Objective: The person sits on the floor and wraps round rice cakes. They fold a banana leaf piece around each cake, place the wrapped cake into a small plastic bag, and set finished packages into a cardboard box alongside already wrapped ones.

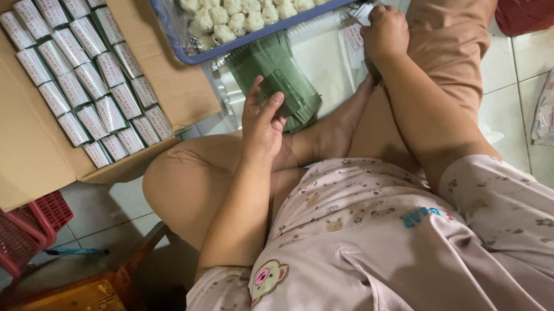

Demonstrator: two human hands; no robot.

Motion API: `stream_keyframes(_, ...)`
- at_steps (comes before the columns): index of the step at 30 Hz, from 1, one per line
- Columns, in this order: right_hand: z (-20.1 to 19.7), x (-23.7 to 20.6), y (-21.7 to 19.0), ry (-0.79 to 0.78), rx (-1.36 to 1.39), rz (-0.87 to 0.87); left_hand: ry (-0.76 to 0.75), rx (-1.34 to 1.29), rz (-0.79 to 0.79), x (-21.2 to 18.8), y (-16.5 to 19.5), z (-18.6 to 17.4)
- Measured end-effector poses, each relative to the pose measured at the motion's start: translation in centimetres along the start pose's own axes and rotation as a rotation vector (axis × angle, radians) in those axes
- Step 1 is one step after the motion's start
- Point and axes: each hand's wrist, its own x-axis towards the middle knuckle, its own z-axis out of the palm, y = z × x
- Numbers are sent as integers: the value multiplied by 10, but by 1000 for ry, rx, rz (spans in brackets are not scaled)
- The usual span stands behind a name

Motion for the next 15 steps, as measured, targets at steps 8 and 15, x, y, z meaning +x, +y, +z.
stream_keyframes(8, 2, -5, 7, 14, -6, -28, -8, 62, 8, 3, -6, -5)
stream_keyframes(15, -41, -26, -34, 44, 283, -314, -36, 9, 42, 6, -9, 3)
